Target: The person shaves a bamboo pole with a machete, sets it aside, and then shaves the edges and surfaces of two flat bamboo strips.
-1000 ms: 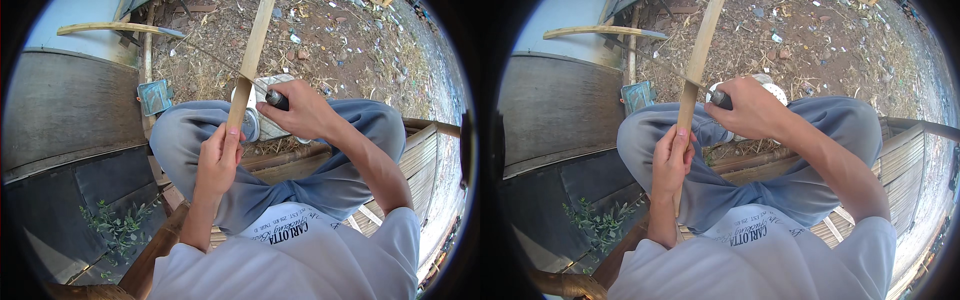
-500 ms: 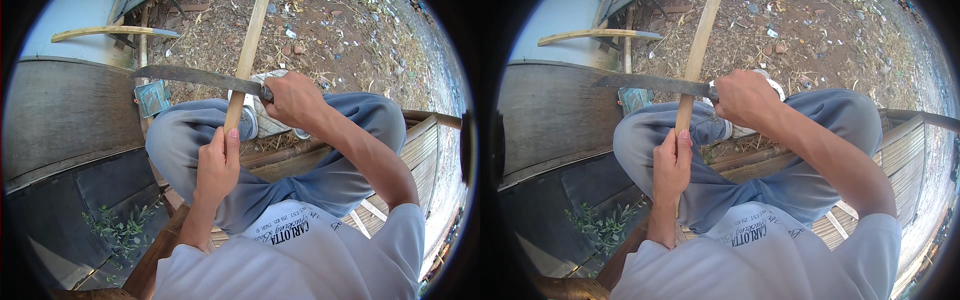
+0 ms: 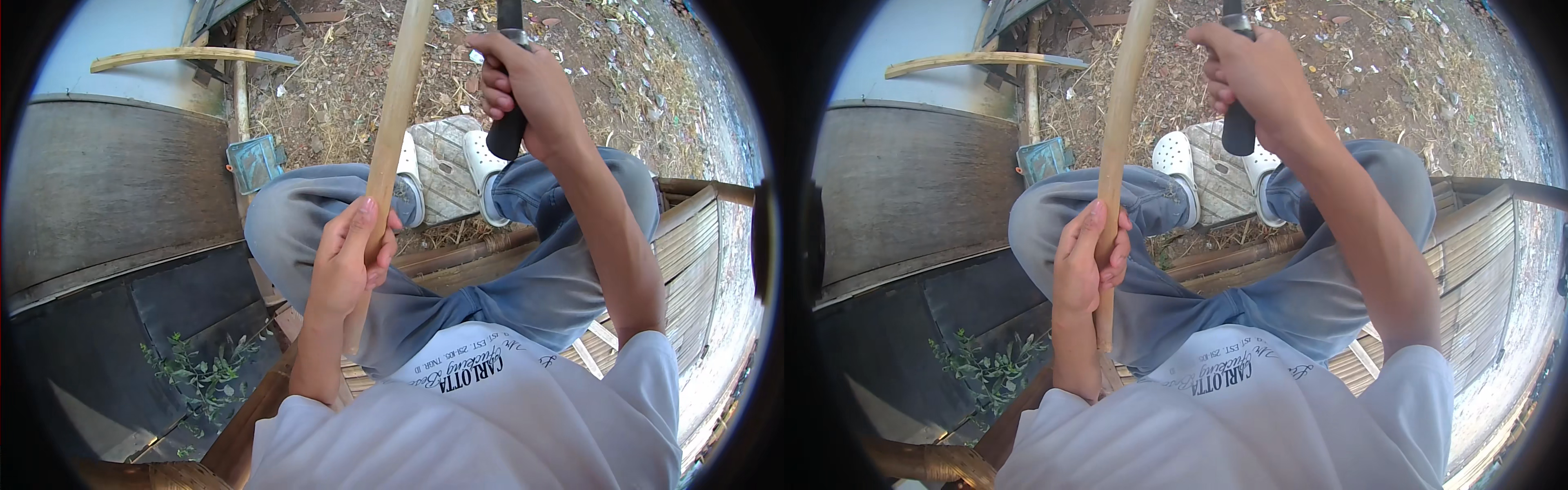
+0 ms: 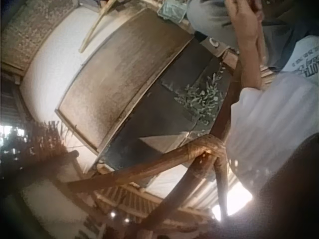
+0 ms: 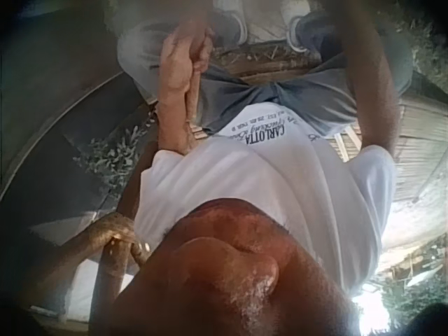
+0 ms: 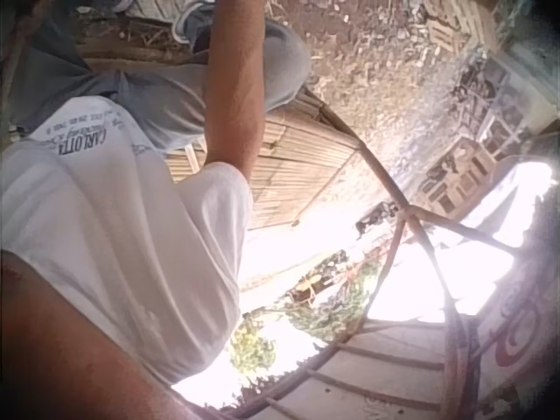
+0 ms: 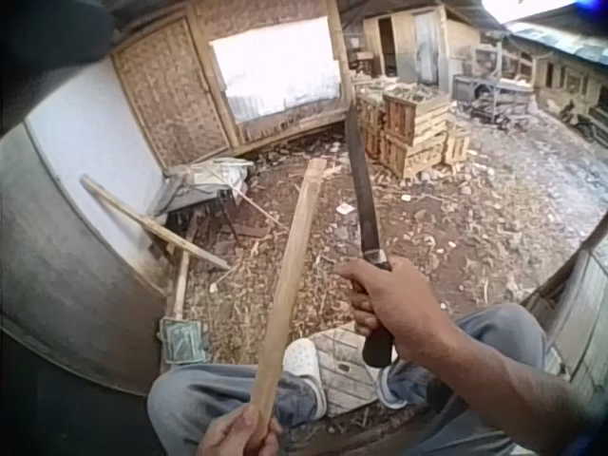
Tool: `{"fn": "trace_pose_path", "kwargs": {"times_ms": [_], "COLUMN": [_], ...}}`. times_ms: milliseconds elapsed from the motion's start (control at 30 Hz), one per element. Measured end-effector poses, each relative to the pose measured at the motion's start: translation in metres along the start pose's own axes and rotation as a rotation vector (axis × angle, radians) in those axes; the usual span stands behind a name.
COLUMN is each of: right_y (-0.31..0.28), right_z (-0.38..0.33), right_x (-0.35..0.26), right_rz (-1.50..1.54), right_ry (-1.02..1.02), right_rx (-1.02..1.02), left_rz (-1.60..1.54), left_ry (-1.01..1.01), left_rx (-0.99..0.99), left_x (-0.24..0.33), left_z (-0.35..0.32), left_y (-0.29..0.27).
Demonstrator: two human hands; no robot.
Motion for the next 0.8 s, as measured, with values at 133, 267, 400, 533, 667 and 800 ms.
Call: {"fn": "trace_pose_path", "kwargs": {"times_ms": [133, 267, 400, 533, 667, 800], "right_y": [-0.012, 0.001, 0.004, 0.002, -0.007, -0.013], "right_z": [0.011, 0.008, 0.006, 0.001, -0.001, 0.007], "right_x": [0.002, -0.006, -0.005, -0.011, -0.018, -0.016], "right_rz": [0.33, 0.471, 0.501, 0.512, 0.643, 0.579], "right_ry": [0.177, 0.323, 0.38, 0.299, 0.196, 0.195], "right_rx": [0.011, -0.019, -0.129, -0.065, -0.111, -0.098], "left_rz": [0.01, -0.036, -0.069, -0.097, -0.115, -0.126], "left_ry": [0.094, 0.22, 0.251, 0.21, 0.166, 0.142], "left_rx": [0.017, 0.016, -0.006, -0.093, -0.12, -0.16], "left_x": [0.013, 0.018, 0.018, 0.016, 0.014, 0.009], "left_z": [0.006, 0.015, 0.02, 0.027, 0.024, 0.02], "left_y": [0.015, 0.026, 0.048, 0.064, 0.067, 0.072]}}
Point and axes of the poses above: each hand's wrist, its own z-axis towards the middle knuckle, its own y-axis out of the palm, x = y × z, the point moved 1 cm from there along z, towards the middle knuckle, and after that the axes turned 2 degrees about -y, right-handed, at the moved point
